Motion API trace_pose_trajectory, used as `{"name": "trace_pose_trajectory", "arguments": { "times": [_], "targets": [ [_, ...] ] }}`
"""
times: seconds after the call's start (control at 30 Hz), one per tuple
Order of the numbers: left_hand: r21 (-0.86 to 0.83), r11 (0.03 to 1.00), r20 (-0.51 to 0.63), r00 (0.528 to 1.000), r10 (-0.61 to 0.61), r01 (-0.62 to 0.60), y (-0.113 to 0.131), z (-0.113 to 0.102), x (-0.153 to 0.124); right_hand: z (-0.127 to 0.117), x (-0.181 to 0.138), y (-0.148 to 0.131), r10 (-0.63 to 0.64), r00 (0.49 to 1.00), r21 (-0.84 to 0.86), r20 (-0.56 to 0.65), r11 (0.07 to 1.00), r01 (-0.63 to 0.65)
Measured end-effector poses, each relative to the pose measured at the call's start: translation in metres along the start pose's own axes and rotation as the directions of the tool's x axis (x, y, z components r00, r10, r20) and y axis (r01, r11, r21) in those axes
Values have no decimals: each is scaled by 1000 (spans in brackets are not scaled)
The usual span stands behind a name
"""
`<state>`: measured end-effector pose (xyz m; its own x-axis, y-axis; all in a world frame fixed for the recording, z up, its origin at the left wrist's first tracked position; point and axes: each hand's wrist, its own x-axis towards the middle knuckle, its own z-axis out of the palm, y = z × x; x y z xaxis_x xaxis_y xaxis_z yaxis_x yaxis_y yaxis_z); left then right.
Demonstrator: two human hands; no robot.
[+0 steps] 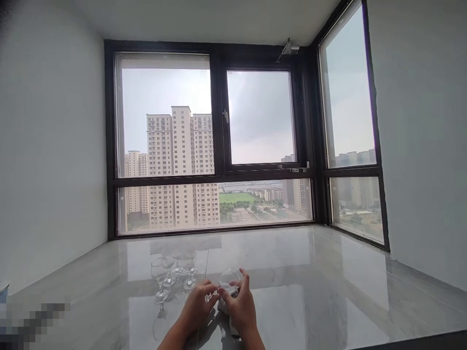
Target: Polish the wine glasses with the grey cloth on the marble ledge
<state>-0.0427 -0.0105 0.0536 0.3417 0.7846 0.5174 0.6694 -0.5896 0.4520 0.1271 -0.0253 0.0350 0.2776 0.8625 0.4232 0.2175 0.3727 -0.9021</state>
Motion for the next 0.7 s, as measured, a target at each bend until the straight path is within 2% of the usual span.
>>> {"name": "trace_pose_trajectory", "arguments": {
  "times": [0.13, 0.43, 0.53, 0.6, 0.7],
  "targets": [
    [-21, 998, 11, 999, 52, -52, 4, -2, -2, -1, 0, -1, 33, 999, 12, -32, 999, -33],
    [-106, 994, -83, 997, -5, -4, 3, -4, -4, -4, 0, -4, -20, 990, 111, -137, 993, 36],
    [-80, 997, -164, 986, -31, 18, 2, -6, -3, -4, 1, -4, -6, 989, 146, -150, 989, 28],
    [-42, 995, -289, 953, -94, 86, -1, -9, -1, -4, 2, -3, -9, 986, 156, -164, 987, 35],
    [-12, 977, -506, 841, -189, 213, -9, -12, 2, -5, 1, -2, -35, 979, 133, -200, 989, 63]
  ]
}}
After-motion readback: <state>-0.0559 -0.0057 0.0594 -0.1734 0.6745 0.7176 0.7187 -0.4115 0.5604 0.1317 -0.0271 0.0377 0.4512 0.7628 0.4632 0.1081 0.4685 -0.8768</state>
